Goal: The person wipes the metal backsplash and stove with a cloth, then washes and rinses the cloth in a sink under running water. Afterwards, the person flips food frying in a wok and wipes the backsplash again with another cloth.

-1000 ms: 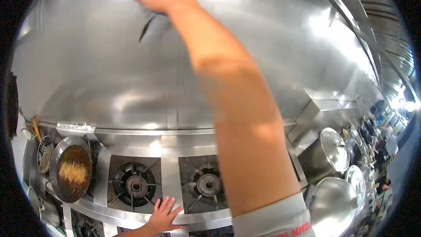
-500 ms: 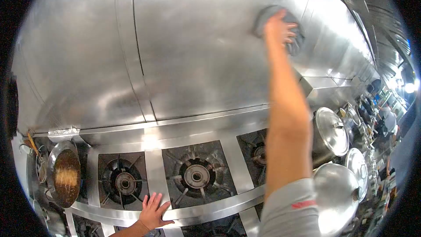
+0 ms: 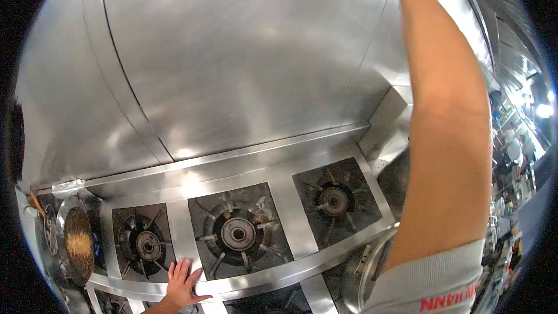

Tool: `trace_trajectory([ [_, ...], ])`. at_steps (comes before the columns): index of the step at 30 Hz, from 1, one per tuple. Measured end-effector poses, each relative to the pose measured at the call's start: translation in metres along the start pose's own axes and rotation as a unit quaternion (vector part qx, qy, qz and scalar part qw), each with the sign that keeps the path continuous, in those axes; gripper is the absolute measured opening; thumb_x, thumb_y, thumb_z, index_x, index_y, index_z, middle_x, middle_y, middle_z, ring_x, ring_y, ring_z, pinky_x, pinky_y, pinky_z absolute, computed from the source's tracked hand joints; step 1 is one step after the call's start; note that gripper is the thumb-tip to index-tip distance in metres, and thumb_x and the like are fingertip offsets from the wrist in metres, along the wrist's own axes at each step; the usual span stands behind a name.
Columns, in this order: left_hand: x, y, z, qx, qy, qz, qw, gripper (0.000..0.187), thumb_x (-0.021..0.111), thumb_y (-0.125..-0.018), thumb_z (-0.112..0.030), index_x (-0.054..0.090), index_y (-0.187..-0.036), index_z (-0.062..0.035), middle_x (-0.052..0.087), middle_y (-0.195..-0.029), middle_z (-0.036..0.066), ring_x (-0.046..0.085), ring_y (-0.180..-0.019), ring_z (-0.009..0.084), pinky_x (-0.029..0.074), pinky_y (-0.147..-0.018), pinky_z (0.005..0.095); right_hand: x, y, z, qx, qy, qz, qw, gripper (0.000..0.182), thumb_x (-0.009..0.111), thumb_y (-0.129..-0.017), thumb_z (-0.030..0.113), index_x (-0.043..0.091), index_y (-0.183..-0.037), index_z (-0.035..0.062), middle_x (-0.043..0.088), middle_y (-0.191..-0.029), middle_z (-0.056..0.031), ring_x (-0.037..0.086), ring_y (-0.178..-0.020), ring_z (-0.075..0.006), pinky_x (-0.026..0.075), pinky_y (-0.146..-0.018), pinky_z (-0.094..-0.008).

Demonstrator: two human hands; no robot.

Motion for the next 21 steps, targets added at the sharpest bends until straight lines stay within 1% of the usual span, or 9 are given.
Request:
trace_trajectory([
  [3, 0.001, 0.000, 0.001, -0.003, -0.002, -0.002, 1.000, 0.100, 0.087, -0.060, -0.070, 0.057, -0.138, -0.0153, 0.037, -0.155, 0.026, 0.037, -0.143, 0.0493, 0.024, -0.114, 0.0696, 0.012, 0.078, -0.148, 0.241, -0.061, -0.002, 0.969, 0.083, 0.054, -0.095, 0.052, 0.029, -0.160, 0.0075, 0.020, -0.167, -0.0223, 0.022, -0.153, -0.0448, 0.024, -0.124, -0.0558],
  [7, 0.004, 0.001, 0.001, 0.001, -0.019, 0.017, 1.000, 0.099, 0.088, -0.060, -0.070, 0.057, -0.137, -0.0154, 0.035, -0.156, 0.026, 0.034, -0.145, 0.0487, 0.023, -0.115, 0.0689, 0.087, 0.300, -0.155, 0.471, -0.128, 0.006, 0.873, 0.084, 0.056, -0.095, 0.038, 0.019, -0.163, 0.0046, 0.008, -0.170, -0.0237, 0.017, -0.154, -0.0491, 0.021, -0.125, -0.0566],
  [8, 0.003, 0.000, 0.000, 0.001, -0.020, 0.014, 1.000, 0.099, 0.088, -0.060, -0.070, 0.057, -0.137, -0.0153, 0.035, -0.156, 0.026, 0.033, -0.145, 0.0488, 0.023, -0.115, 0.0690, 0.107, 0.350, -0.123, 0.434, -0.092, 0.053, 0.895, 0.085, 0.057, -0.095, 0.035, 0.017, -0.164, 0.0039, 0.004, -0.171, -0.0241, 0.015, -0.154, -0.0502, 0.021, -0.126, -0.0568],
  [9, 0.002, 0.001, -0.001, 0.001, -0.020, 0.015, 1.000, 0.099, 0.088, -0.060, -0.069, 0.057, -0.137, -0.0152, 0.035, -0.156, 0.026, 0.033, -0.145, 0.0488, 0.023, -0.115, 0.0691, 0.150, 0.399, -0.109, 0.235, 0.273, 0.176, 0.916, 0.081, 0.063, -0.092, 0.031, 0.029, -0.161, 0.0032, 0.014, -0.168, -0.0279, 0.019, -0.154, -0.0477, 0.022, -0.125, -0.0553],
  [11, 0.002, 0.000, -0.004, 0.000, -0.018, 0.019, 1.000, 0.098, 0.088, -0.061, -0.068, 0.058, -0.137, -0.0145, 0.035, -0.156, 0.027, 0.033, -0.145, 0.0493, 0.022, -0.115, 0.0694, 0.127, 0.407, 0.027, 0.265, -0.027, -0.034, 0.963, 0.083, 0.070, -0.089, 0.038, 0.036, -0.156, 0.0031, 0.026, -0.159, -0.0273, 0.023, -0.149, -0.0481, 0.016, -0.121, -0.0637],
  [14, -0.004, -0.004, -0.009, -0.012, -0.018, 0.023, 1.000, 0.098, 0.088, -0.061, -0.067, 0.059, -0.137, -0.0138, 0.036, -0.155, 0.028, 0.034, -0.145, 0.0491, 0.023, -0.115, 0.0690, 0.077, 0.336, 0.170, 0.009, -0.148, 0.001, 0.989, 0.088, 0.079, -0.081, 0.054, 0.045, -0.152, 0.0148, 0.036, -0.153, -0.0228, 0.027, -0.143, -0.0524, 0.012, -0.111, -0.0775],
  [17, -0.001, -0.005, -0.008, -0.012, -0.015, 0.012, 1.000, 0.097, 0.089, -0.059, -0.067, 0.061, -0.135, -0.0129, 0.038, -0.154, 0.028, 0.035, -0.145, 0.0486, 0.023, -0.116, 0.0680, 0.077, 0.263, 0.222, -0.295, -0.219, -0.105, 0.924, 0.077, 0.076, -0.076, 0.065, 0.060, -0.140, 0.0260, 0.053, -0.145, -0.0133, 0.043, -0.138, -0.0420, 0.028, -0.112, -0.0680],
  [20, -0.002, -0.004, -0.006, -0.016, -0.009, 0.025, 1.000, 0.096, 0.089, -0.059, -0.066, 0.062, -0.134, -0.0130, 0.038, -0.155, 0.028, 0.036, -0.145, 0.0482, 0.023, -0.116, 0.0674, 0.068, 0.228, 0.177, -0.262, -0.250, -0.002, 0.932, 0.072, 0.073, -0.079, 0.065, 0.063, -0.138, 0.0251, 0.064, -0.134, -0.0110, 0.054, -0.129, -0.0399, 0.037, -0.106, -0.0644],
  [21, -0.003, -0.005, -0.006, -0.025, -0.006, 0.026, 0.999, 0.096, 0.089, -0.059, -0.066, 0.062, -0.134, -0.0130, 0.038, -0.156, 0.028, 0.036, -0.145, 0.0480, 0.023, -0.116, 0.0673, 0.073, 0.233, 0.149, -0.137, -0.164, -0.001, 0.977, 0.069, 0.069, -0.083, 0.065, 0.062, -0.139, 0.0247, 0.064, -0.136, -0.0135, 0.054, -0.130, -0.0406, 0.038, -0.106, -0.0629],
])
Point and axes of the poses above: each hand's wrist, its own y-axis away from the middle knuckle, its own x-axis out of the palm, z = x × y, the point moved 2 cm from there along -y, towards the middle knuckle
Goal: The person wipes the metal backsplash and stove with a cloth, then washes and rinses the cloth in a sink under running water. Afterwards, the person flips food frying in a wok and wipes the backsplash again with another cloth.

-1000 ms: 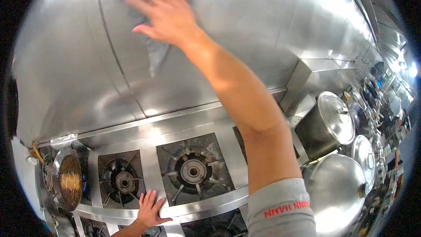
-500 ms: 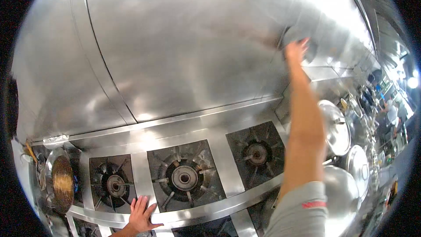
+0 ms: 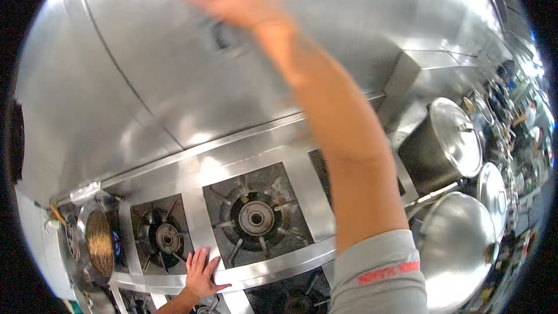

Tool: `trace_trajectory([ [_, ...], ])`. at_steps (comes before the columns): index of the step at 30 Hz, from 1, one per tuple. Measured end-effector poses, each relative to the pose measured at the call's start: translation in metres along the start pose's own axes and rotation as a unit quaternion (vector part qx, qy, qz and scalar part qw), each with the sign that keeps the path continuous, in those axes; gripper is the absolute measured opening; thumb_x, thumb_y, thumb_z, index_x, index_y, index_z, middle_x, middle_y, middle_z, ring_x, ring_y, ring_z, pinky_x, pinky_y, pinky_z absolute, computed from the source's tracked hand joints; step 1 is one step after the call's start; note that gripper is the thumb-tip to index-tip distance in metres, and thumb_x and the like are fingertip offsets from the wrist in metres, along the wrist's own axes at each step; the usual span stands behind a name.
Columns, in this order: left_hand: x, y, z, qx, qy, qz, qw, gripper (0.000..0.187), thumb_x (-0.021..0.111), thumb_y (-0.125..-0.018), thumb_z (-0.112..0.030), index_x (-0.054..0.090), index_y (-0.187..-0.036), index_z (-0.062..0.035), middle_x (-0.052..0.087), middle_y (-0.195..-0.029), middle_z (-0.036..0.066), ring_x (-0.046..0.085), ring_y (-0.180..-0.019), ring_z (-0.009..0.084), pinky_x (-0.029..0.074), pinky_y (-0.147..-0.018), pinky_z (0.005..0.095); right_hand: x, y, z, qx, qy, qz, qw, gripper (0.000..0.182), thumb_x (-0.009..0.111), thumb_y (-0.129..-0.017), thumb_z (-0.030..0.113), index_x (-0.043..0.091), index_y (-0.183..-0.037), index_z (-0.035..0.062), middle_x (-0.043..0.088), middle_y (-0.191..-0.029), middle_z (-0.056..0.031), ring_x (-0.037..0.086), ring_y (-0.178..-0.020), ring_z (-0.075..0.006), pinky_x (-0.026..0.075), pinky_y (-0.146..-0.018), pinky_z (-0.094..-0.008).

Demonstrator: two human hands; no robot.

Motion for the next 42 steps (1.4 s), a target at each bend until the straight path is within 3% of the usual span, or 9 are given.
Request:
trace_trajectory([
  [4, -0.001, 0.001, 0.003, -0.005, 0.003, -0.019, 1.000, 0.094, 0.086, -0.066, -0.063, 0.057, -0.145, -0.0201, 0.037, -0.160, 0.022, 0.037, -0.146, 0.0444, 0.025, -0.117, 0.0640, -0.012, 0.116, -0.155, 0.330, 0.115, -0.209, 0.913, 0.087, 0.051, -0.098, 0.067, 0.044, -0.149, -0.0029, 0.043, -0.153, -0.0315, 0.039, -0.141, -0.0506, 0.034, -0.112, -0.0646],
  [7, 0.001, 0.000, 0.004, -0.005, -0.001, -0.011, 1.000, 0.095, 0.087, -0.064, -0.063, 0.057, -0.145, -0.0206, 0.037, -0.159, 0.023, 0.035, -0.147, 0.0444, 0.023, -0.118, 0.0641, 0.005, 0.157, -0.134, 0.567, 0.178, -0.222, 0.773, 0.086, 0.054, -0.097, 0.064, 0.044, -0.150, -0.0023, 0.045, -0.150, -0.0333, 0.043, -0.138, -0.0512, 0.039, -0.108, -0.0650],
  [10, 0.002, -0.001, 0.002, -0.016, -0.015, 0.008, 1.000, 0.096, 0.087, -0.064, -0.062, 0.057, -0.144, -0.0188, 0.038, -0.159, 0.024, 0.034, -0.147, 0.0452, 0.022, -0.118, 0.0639, 0.069, 0.195, -0.018, 0.270, 0.287, -0.149, 0.907, 0.066, 0.060, -0.094, 0.047, 0.049, -0.146, 0.0084, 0.045, -0.144, -0.0320, 0.046, -0.129, -0.0505, 0.035, -0.108, -0.0674],
  [13, 0.010, 0.002, 0.004, 0.006, -0.019, -0.024, 0.999, 0.103, 0.091, -0.057, -0.062, 0.058, -0.141, -0.0112, 0.035, -0.158, 0.029, 0.033, -0.147, 0.0482, 0.019, -0.119, 0.0648, 0.047, 0.265, 0.085, 0.194, -0.027, 0.030, 0.980, 0.046, 0.071, -0.078, 0.024, 0.060, -0.121, 0.0121, 0.053, -0.120, -0.0213, 0.048, -0.118, -0.0438, 0.037, -0.103, -0.0611],
  [23, 0.007, -0.009, 0.000, -0.016, -0.019, -0.007, 1.000, 0.101, 0.090, -0.058, -0.062, 0.059, -0.139, -0.0097, 0.038, -0.157, 0.031, 0.034, -0.147, 0.0488, 0.019, -0.119, 0.0629, -0.041, 0.414, -0.237, 0.482, 0.305, 0.183, 0.801, 0.050, 0.053, -0.098, 0.029, 0.055, -0.135, -0.0045, 0.047, -0.146, -0.0291, 0.055, -0.121, -0.0465, 0.046, -0.105, -0.0566],
  [29, 0.009, -0.009, 0.002, -0.026, -0.015, 0.020, 0.999, 0.098, 0.089, -0.060, -0.060, 0.059, -0.139, -0.0108, 0.037, -0.158, 0.031, 0.032, -0.148, 0.0485, 0.017, -0.120, 0.0620, -0.030, 0.449, -0.313, 0.648, 0.108, -0.095, 0.748, 0.089, 0.060, -0.093, 0.051, 0.029, -0.155, -0.0061, 0.043, -0.152, -0.0313, 0.047, -0.137, -0.0473, 0.038, -0.115, -0.0528],
  [34, 0.009, -0.007, 0.002, -0.025, -0.020, 0.018, 0.999, 0.098, 0.088, -0.061, -0.061, 0.058, -0.139, -0.0099, 0.038, -0.158, 0.029, 0.032, -0.148, 0.0479, 0.017, -0.120, 0.0624, 0.018, 0.422, -0.130, 0.790, -0.156, -0.175, 0.567, 0.116, 0.055, -0.094, 0.071, 0.008, -0.157, -0.0139, 0.027, -0.161, -0.0353, 0.035, -0.147, -0.0445, 0.033, -0.120, -0.0513],
  [38, 0.009, -0.007, -0.003, -0.018, -0.024, -0.007, 1.000, 0.098, 0.088, -0.061, -0.059, 0.058, -0.139, -0.0076, 0.038, -0.157, 0.030, 0.033, -0.148, 0.0485, 0.019, -0.120, 0.0625, 0.081, 0.379, 0.112, 0.775, -0.048, 0.057, 0.628, 0.105, 0.045, -0.101, 0.066, 0.008, -0.157, -0.0152, 0.015, -0.158, -0.0458, 0.018, -0.151, -0.0536, 0.019, -0.124, -0.0565],
  [42, 0.011, -0.006, -0.002, -0.007, -0.025, -0.026, 0.999, 0.102, 0.090, -0.055, -0.056, 0.059, -0.138, -0.0068, 0.037, -0.158, 0.030, 0.034, -0.147, 0.0480, 0.019, -0.120, 0.0622, 0.067, 0.409, 0.156, 0.726, -0.238, -0.040, 0.644, 0.055, 0.057, -0.101, 0.019, 0.036, -0.143, -0.0109, 0.053, -0.137, -0.0304, 0.051, -0.129, -0.0402, 0.034, -0.115, -0.0461],
])
Point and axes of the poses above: each hand's wrist, its own y-axis away from the middle knuckle, its own x-axis out of the palm, z = x × y, the point moved 2 cm from there along -y, towards the middle knuckle
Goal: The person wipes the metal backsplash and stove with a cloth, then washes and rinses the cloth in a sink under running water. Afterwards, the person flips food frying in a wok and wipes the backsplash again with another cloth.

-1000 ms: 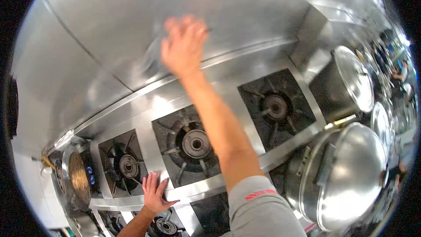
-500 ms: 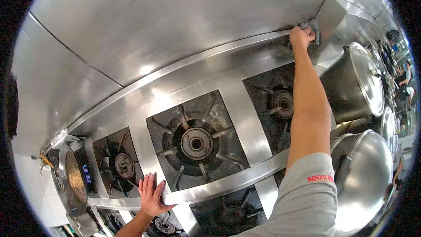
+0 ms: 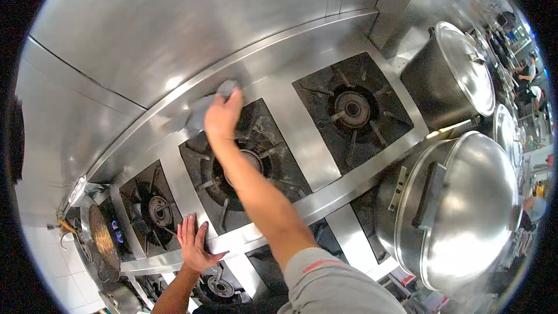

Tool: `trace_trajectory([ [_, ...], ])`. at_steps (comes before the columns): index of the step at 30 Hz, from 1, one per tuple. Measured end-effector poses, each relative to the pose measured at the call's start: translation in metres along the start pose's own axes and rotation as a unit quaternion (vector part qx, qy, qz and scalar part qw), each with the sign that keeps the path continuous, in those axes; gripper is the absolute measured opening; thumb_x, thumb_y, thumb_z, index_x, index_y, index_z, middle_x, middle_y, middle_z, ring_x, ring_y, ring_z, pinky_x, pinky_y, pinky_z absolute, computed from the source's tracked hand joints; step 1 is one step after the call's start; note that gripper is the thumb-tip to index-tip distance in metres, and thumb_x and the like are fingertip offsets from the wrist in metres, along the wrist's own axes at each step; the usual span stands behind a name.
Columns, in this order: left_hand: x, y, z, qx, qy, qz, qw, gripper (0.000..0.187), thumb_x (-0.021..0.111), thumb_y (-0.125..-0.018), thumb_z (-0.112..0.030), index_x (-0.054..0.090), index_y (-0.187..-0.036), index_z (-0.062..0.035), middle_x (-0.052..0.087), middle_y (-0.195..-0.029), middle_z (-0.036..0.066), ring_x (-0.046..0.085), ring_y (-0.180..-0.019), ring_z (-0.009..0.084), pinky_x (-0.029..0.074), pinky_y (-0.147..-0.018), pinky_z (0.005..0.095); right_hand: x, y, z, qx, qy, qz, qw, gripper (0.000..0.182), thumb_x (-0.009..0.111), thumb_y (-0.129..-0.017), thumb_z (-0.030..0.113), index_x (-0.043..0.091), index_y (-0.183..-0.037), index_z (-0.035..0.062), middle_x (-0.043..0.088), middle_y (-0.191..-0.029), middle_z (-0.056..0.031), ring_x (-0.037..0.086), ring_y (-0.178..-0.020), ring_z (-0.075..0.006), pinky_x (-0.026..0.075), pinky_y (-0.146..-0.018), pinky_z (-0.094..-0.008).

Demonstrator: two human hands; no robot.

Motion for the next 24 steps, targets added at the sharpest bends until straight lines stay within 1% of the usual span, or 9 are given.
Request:
trace_trajectory([
  [3, -0.001, 0.000, 0.001, -0.007, 0.003, 0.005, 1.000, 0.103, 0.092, -0.053, -0.054, 0.059, -0.139, -0.0068, 0.038, -0.158, 0.030, 0.035, -0.147, 0.0478, 0.020, -0.120, 0.0624, -0.083, -0.053, 0.046, -0.241, 0.192, -0.088, 0.947, 0.044, 0.057, -0.098, 0.011, 0.047, -0.135, -0.0111, 0.055, -0.128, -0.0307, 0.051, -0.123, -0.0456, 0.038, -0.108, -0.0509],
  [6, 0.001, 0.001, 0.002, -0.002, 0.009, 0.002, 1.000, 0.102, 0.092, -0.053, -0.053, 0.059, -0.138, -0.0062, 0.038, -0.158, 0.030, 0.035, -0.147, 0.0479, 0.020, -0.119, 0.0627, -0.131, -0.121, 0.040, -0.274, 0.518, -0.027, 0.810, 0.051, 0.056, -0.096, 0.019, 0.050, -0.139, -0.0095, 0.049, -0.143, -0.0331, 0.046, -0.131, -0.0504, 0.037, -0.113, -0.0519],
  [10, 0.001, -0.004, 0.004, -0.013, -0.003, 0.015, 1.000, 0.099, 0.088, -0.060, -0.059, 0.060, -0.137, -0.0054, 0.038, -0.159, 0.030, 0.034, -0.148, 0.0477, 0.021, -0.119, 0.0631, -0.165, -0.212, 0.023, -0.161, 0.759, 0.088, 0.624, 0.046, 0.049, -0.096, 0.025, 0.065, -0.126, -0.0060, 0.059, -0.137, -0.0312, 0.048, -0.135, -0.0519, 0.034, -0.114, -0.0606],
  [13, 0.006, -0.002, 0.007, -0.017, 0.005, 0.024, 1.000, 0.097, 0.080, -0.068, -0.065, 0.055, -0.144, -0.0116, 0.036, -0.159, 0.028, 0.032, -0.148, 0.0473, 0.019, -0.119, 0.0630, -0.205, -0.275, 0.053, -0.116, 0.780, 0.047, 0.614, 0.039, 0.050, -0.097, 0.026, 0.074, -0.118, 0.0032, 0.070, -0.126, -0.0208, 0.065, -0.119, -0.0412, 0.050, -0.100, -0.0528],
  [15, 0.006, 0.001, 0.008, -0.020, 0.003, 0.029, 0.999, 0.097, 0.080, -0.067, -0.065, 0.055, -0.144, -0.0117, 0.037, -0.159, 0.027, 0.033, -0.148, 0.0472, 0.020, -0.119, 0.0634, -0.241, -0.334, 0.053, -0.056, 0.785, 0.107, 0.608, 0.040, 0.049, -0.098, 0.023, 0.072, -0.125, 0.0043, 0.065, -0.138, -0.0182, 0.063, -0.127, -0.0383, 0.051, -0.103, -0.0512],
  [16, 0.006, 0.001, 0.009, -0.020, 0.004, 0.029, 0.999, 0.098, 0.081, -0.066, -0.064, 0.054, -0.145, -0.0122, 0.037, -0.159, 0.027, 0.033, -0.148, 0.0470, 0.020, -0.119, 0.0639, -0.245, -0.354, 0.050, -0.056, 0.854, 0.187, 0.482, 0.042, 0.049, -0.098, 0.024, 0.070, -0.130, 0.0062, 0.063, -0.142, -0.0155, 0.060, -0.131, -0.0366, 0.050, -0.105, -0.0508],
  [18, 0.005, 0.001, 0.010, -0.025, 0.001, 0.033, 0.999, 0.099, 0.082, -0.065, -0.063, 0.054, -0.146, -0.0125, 0.037, -0.159, 0.026, 0.033, -0.149, 0.0466, 0.020, -0.119, 0.0637, -0.267, -0.346, 0.068, 0.008, 0.851, 0.095, 0.517, 0.042, 0.050, -0.099, 0.024, 0.069, -0.132, 0.0094, 0.063, -0.142, -0.0149, 0.059, -0.133, -0.0353, 0.050, -0.106, -0.0494],
  [22, 0.007, 0.002, 0.013, -0.024, 0.006, 0.051, 0.998, 0.096, 0.080, -0.069, -0.065, 0.055, -0.144, -0.0105, 0.037, -0.160, 0.026, 0.032, -0.149, 0.0466, 0.020, -0.120, 0.0623, -0.398, -0.430, 0.028, 0.146, 0.874, 0.163, 0.434, 0.043, 0.054, -0.088, 0.014, 0.068, -0.128, 0.0065, 0.063, -0.139, -0.0216, 0.063, -0.125, -0.0450, 0.052, -0.098, -0.0584],
  [24, 0.007, 0.001, 0.014, -0.035, 0.003, 0.038, 0.999, 0.094, 0.080, -0.070, -0.066, 0.056, -0.142, -0.0096, 0.037, -0.160, 0.027, 0.032, -0.149, 0.0463, 0.019, -0.120, 0.0610, -0.317, -0.288, 0.099, 0.375, 0.643, -0.142, 0.653, 0.043, 0.057, -0.089, 0.016, 0.065, -0.129, 0.0026, 0.070, -0.122, -0.0240, 0.070, -0.103, -0.0472, 0.055, -0.084, -0.0650],
])
Point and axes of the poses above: each hand's wrist, its own y-axis away from the middle knuckle, its own x-axis out of the palm, z = x × y, the point moved 2 cm from there along -y, towards the middle knuckle
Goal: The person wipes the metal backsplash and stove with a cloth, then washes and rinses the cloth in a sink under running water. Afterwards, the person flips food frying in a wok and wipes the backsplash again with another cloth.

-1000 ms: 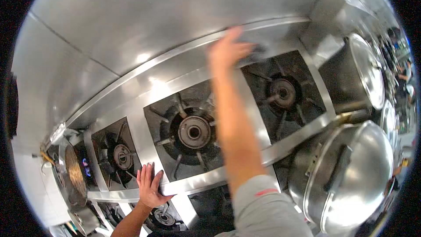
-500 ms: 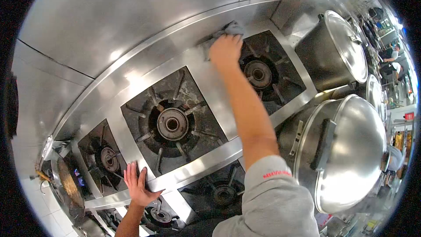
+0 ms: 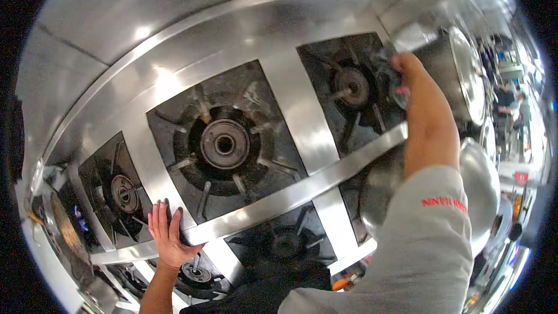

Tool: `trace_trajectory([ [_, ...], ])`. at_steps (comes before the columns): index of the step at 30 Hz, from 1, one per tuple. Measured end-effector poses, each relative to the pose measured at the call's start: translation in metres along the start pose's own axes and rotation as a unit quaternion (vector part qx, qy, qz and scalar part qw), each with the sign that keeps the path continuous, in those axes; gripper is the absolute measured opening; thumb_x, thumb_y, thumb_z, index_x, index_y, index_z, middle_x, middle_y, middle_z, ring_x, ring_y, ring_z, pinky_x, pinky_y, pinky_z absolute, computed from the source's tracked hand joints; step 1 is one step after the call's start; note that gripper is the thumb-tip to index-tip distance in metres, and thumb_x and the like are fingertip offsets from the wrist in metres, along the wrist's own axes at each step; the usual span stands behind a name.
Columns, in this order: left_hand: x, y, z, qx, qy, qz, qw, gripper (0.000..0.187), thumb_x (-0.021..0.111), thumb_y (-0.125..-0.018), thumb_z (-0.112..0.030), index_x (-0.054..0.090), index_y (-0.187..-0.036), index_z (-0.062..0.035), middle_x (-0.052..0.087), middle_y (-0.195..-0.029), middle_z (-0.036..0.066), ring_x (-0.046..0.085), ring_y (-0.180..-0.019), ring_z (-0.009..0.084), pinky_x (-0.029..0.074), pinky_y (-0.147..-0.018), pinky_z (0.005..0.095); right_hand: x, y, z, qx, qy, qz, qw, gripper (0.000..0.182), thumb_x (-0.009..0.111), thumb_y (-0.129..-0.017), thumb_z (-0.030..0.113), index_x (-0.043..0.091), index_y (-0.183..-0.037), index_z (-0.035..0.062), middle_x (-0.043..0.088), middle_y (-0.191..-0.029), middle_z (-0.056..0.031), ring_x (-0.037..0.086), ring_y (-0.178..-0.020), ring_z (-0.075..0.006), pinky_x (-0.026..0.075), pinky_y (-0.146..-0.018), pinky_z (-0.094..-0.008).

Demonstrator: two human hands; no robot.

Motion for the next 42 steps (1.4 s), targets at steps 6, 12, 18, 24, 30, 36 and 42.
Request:
trace_trajectory([
  [6, -0.004, -0.001, 0.000, 0.000, 0.034, -0.009, 0.999, 0.099, 0.089, -0.061, -0.053, 0.054, -0.145, -0.0129, 0.040, -0.158, 0.025, 0.033, -0.149, 0.0440, 0.018, -0.121, 0.0580, -0.008, -0.077, 0.050, -0.415, 0.263, -0.214, 0.844, 0.040, 0.058, -0.094, 0.030, 0.074, -0.113, -0.0012, 0.069, -0.122, -0.0289, 0.069, -0.110, -0.0453, 0.054, -0.093, -0.0585],
  [12, -0.006, -0.003, -0.006, 0.003, 0.030, -0.013, 0.999, 0.100, 0.090, -0.059, -0.051, 0.055, -0.144, -0.0115, 0.039, -0.159, 0.026, 0.032, -0.150, 0.0440, 0.018, -0.122, 0.0581, 0.094, 0.133, 0.066, -0.535, -0.003, -0.194, 0.822, 0.046, 0.062, -0.089, 0.043, 0.078, -0.094, -0.0003, 0.075, -0.094, -0.0238, 0.074, -0.087, -0.0408, 0.058, -0.083, -0.0522],
  [18, -0.009, 0.005, -0.011, 0.023, 0.028, -0.052, 0.998, 0.106, 0.094, -0.053, -0.047, 0.055, -0.144, -0.0097, 0.033, -0.161, 0.027, 0.029, -0.151, 0.0454, 0.017, -0.122, 0.0604, 0.173, 0.250, 0.025, -0.696, -0.085, -0.239, 0.672, 0.028, 0.063, -0.089, 0.033, 0.076, -0.095, 0.0085, 0.065, -0.110, -0.0191, 0.058, -0.112, -0.0405, 0.050, -0.096, -0.0529],
  [24, -0.012, 0.011, -0.013, 0.040, 0.034, -0.060, 0.997, 0.116, 0.096, -0.051, -0.046, 0.047, -0.151, -0.0128, 0.028, -0.164, 0.026, 0.024, -0.153, 0.0442, 0.016, -0.123, 0.0606, 0.162, 0.236, -0.137, -0.711, -0.034, -0.206, 0.671, 0.025, 0.063, -0.086, 0.030, 0.073, -0.088, 0.0063, 0.061, -0.100, -0.0168, 0.058, -0.106, -0.0403, 0.048, -0.092, -0.0543],
  [30, -0.011, 0.022, -0.007, 0.061, 0.052, -0.096, 0.992, 0.122, 0.096, -0.055, -0.047, 0.037, -0.157, -0.0163, 0.022, -0.167, 0.022, 0.019, -0.156, 0.0423, 0.015, -0.123, 0.0619, 0.197, 0.282, -0.284, -0.730, -0.043, -0.152, 0.665, 0.016, 0.065, -0.074, 0.023, 0.067, -0.076, 0.0065, 0.057, -0.091, -0.0166, 0.055, -0.093, -0.0395, 0.044, -0.080, -0.0542],
  [36, 0.008, 0.026, 0.004, 0.070, 0.039, -0.157, 0.984, 0.116, 0.090, -0.063, -0.039, 0.031, -0.160, -0.0156, 0.019, -0.168, 0.022, 0.020, -0.155, 0.0423, 0.014, -0.123, 0.0629, 0.296, 0.483, -0.292, -0.820, -0.108, -0.022, 0.562, 0.013, 0.064, -0.080, 0.021, 0.068, -0.080, 0.0086, 0.058, -0.094, -0.0133, 0.054, -0.097, -0.0347, 0.043, -0.084, -0.0500],
  [42, -0.027, 0.079, -0.006, 0.044, 0.131, -0.149, 0.979, 0.120, 0.094, -0.060, -0.037, 0.031, -0.161, -0.0205, 0.012, -0.169, 0.026, 0.014, -0.156, 0.0443, 0.015, -0.121, 0.0646, 0.286, 0.455, -0.311, -0.833, -0.118, -0.085, 0.534, 0.011, 0.059, -0.083, 0.015, 0.061, -0.083, 0.0051, 0.057, -0.087, -0.0162, 0.055, -0.088, -0.0386, 0.044, -0.080, -0.0544],
])
Point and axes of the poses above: each hand's wrist, its own y-axis away from the middle knuckle, its own x-axis out of the palm, z = x × y, the point moved 2 cm from there along -y, towards the middle knuckle
